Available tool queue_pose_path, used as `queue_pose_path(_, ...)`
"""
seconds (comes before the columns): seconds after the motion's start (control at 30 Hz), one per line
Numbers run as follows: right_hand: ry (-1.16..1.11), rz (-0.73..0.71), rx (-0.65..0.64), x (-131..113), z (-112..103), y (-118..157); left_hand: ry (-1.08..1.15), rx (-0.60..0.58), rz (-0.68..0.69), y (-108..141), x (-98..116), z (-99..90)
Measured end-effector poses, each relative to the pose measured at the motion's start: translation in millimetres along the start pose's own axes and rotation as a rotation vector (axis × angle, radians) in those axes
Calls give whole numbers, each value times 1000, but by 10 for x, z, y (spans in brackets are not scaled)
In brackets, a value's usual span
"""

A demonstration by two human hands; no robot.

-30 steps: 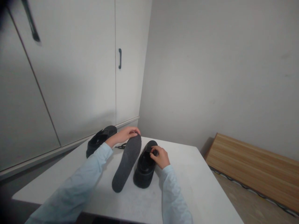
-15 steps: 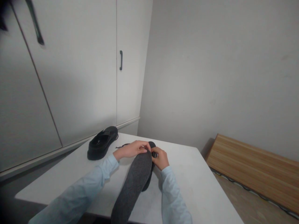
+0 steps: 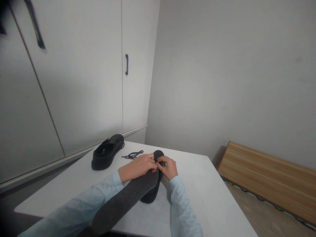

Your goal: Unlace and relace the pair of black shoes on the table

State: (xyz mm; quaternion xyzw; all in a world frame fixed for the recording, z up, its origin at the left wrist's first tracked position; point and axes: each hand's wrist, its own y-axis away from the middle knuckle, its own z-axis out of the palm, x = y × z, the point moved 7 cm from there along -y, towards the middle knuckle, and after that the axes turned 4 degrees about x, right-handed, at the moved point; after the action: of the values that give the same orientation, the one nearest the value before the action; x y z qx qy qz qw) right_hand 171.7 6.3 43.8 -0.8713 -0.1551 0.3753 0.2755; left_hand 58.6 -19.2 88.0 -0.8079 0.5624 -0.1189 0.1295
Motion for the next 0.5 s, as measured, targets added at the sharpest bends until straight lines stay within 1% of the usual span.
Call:
queue_pose_path(0.17, -1, 2, 8, -5, 0, -1, -54, -41, 2, -55, 6, 50)
queue_pose_path(0.37, -9, -7, 6, 2, 3, -6, -202, -36, -13, -132, 3, 126)
queue_pose_path(0.5, -12, 6, 11, 2, -5, -6, -250, -45, -18, -179, 43, 174)
